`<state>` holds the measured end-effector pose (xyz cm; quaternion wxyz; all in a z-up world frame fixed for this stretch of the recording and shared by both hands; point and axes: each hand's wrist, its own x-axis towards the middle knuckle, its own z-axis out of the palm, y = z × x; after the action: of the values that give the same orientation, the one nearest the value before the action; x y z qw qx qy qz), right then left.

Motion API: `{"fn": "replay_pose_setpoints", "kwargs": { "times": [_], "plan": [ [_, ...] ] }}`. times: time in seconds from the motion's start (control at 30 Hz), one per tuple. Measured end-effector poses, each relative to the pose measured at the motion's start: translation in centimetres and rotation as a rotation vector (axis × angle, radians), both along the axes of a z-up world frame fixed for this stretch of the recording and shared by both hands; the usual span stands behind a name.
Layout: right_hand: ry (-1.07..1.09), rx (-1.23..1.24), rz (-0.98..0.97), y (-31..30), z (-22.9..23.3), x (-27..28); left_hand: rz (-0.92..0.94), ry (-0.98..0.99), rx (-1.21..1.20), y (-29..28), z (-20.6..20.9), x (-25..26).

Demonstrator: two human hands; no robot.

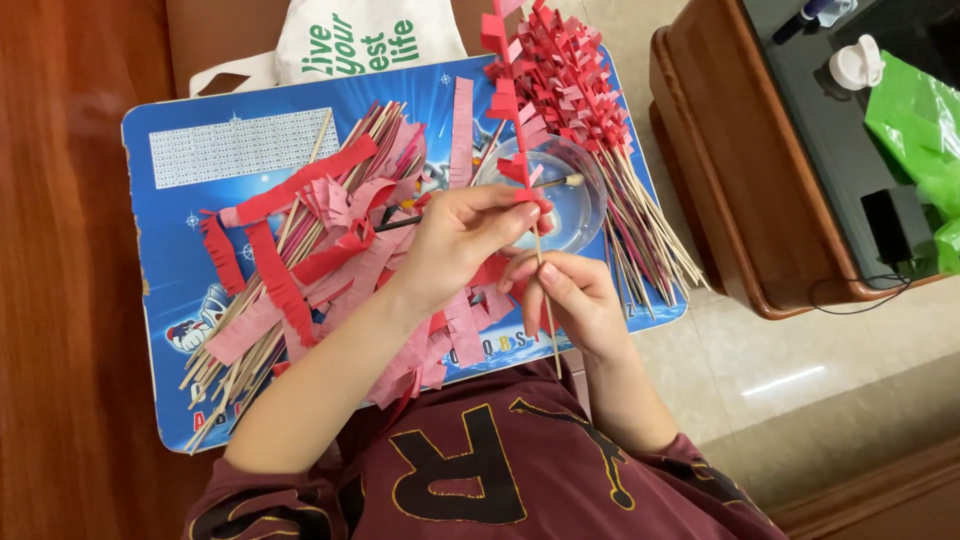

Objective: Wrapping fringed red paper strips around wooden sticks to create paper flowers.

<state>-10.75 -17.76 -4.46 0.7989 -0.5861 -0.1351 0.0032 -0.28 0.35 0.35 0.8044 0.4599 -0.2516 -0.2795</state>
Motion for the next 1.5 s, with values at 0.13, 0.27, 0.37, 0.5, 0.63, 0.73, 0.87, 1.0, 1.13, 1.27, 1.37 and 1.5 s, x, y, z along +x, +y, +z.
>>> {"fn": "replay_pose_setpoints", "kwargs": {
  "times": [0.13,0.27,0.37,0.5,0.63,0.73,0.87,1.0,1.13,1.27,1.37,1.5],
  "plan": [
    [-0.063,0.022,0.079,0.5,1.2,0.3,0.007,-0.027,-0.013,0.1,-0.1,0.0],
    [-0.088,0.246,0.21,0.4,0.9,0.4,-0.049,0.047,-0.026,0.2,0.2,-0.2],
    [-0.069,0.208,0.171,0.8,1.6,0.3,-0.011,0.071,-0.007,-0.1,0.2,-0.3],
    [0.018,-0.115,-0.079,1.8,2.1,0.3,0.186,-0.016,-0.012,-0.7,-0.6,0.0],
    [0.01,-0.047,-0.173,2.6,1.6,0.3,0.274,-0.02,0.005,-0.8,-0.1,-0.2],
    [0.035,-0.064,-0.146,2.3,1.9,0.1,0.296,-0.052,-0.009,-0.8,0.0,-0.4],
    [-0.041,-0.114,-0.124,1.5,1.7,-0.1,0.232,-0.127,0.001,-0.5,0.6,-0.9],
    [-0.012,0.049,-0.042,1.1,1.2,-0.4,0.163,-0.092,-0.036,-0.4,0.7,-1.2],
    [-0.14,0.161,0.066,1.0,1.1,-0.1,0.144,-0.065,-0.078,-0.3,0.5,-1.2],
    [-0.102,0.317,0.185,0.6,0.2,-0.1,0.119,-0.055,-0.109,-0.5,0.5,-1.3],
    [-0.094,0.419,0.229,0.7,0.1,-0.2,0.108,-0.053,-0.095,-0.6,0.6,-1.4],
    [-0.073,0.498,0.249,0.8,-0.2,-0.2,0.017,-0.038,-0.054,-0.6,0.6,-1.1]
  ]
}}
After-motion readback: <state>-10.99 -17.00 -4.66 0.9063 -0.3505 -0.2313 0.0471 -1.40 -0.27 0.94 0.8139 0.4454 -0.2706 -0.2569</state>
